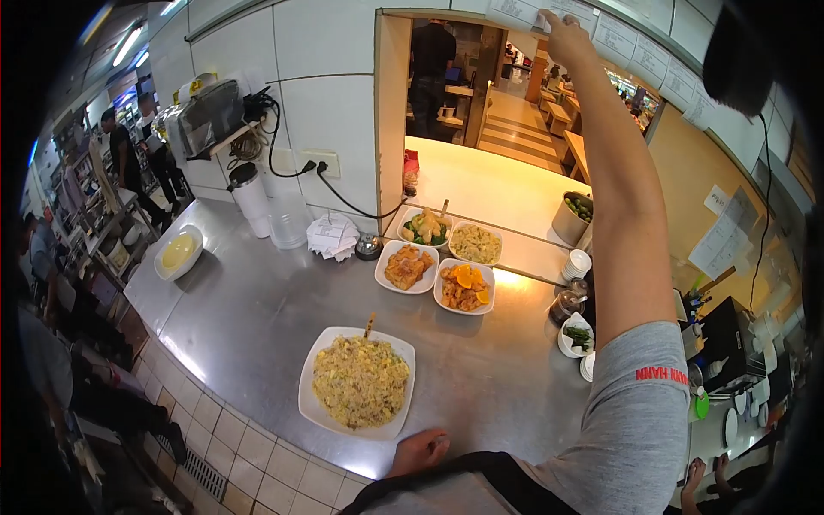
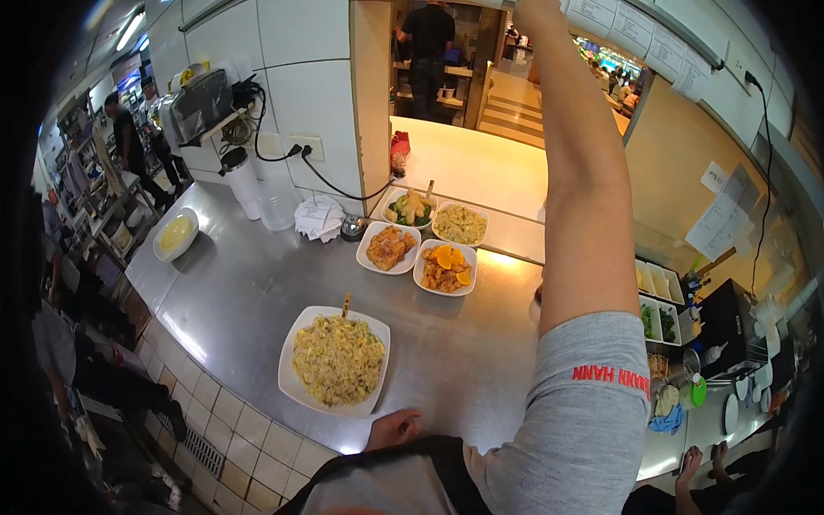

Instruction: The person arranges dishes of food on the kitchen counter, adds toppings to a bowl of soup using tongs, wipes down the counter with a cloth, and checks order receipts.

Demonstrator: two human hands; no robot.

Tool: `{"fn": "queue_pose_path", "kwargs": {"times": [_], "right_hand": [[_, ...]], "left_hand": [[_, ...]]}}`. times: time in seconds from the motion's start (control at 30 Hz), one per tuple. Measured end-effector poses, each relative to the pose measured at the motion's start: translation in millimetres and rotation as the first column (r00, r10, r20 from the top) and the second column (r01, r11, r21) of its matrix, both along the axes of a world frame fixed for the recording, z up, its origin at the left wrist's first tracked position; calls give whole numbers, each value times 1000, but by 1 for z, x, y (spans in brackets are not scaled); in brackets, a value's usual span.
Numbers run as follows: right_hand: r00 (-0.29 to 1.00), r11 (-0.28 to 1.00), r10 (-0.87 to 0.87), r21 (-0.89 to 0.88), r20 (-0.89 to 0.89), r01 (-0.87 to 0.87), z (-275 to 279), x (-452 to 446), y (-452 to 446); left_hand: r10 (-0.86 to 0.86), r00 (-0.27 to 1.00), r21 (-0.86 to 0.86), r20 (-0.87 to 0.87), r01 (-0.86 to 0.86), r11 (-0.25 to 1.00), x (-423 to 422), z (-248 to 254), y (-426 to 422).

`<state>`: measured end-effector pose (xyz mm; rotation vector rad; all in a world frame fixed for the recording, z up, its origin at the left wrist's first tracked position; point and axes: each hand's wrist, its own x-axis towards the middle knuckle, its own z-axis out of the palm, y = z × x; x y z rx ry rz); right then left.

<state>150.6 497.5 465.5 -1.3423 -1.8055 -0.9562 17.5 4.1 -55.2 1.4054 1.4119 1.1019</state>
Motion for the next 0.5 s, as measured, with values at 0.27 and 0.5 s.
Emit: {"fn": "queue_pose_path", "kwargs": {"times": [0.27,0.5], "right_hand": [[705,697,677,-123,-214,-706,-155,11,-127],[611,-225,588,-833,-530,-506,-353,100,-425]], "left_hand": [[105,993,185,-45,-95,978,4,-10,-13],[-150,946,-112,-286,123,986,-1,-20,-162]]}}
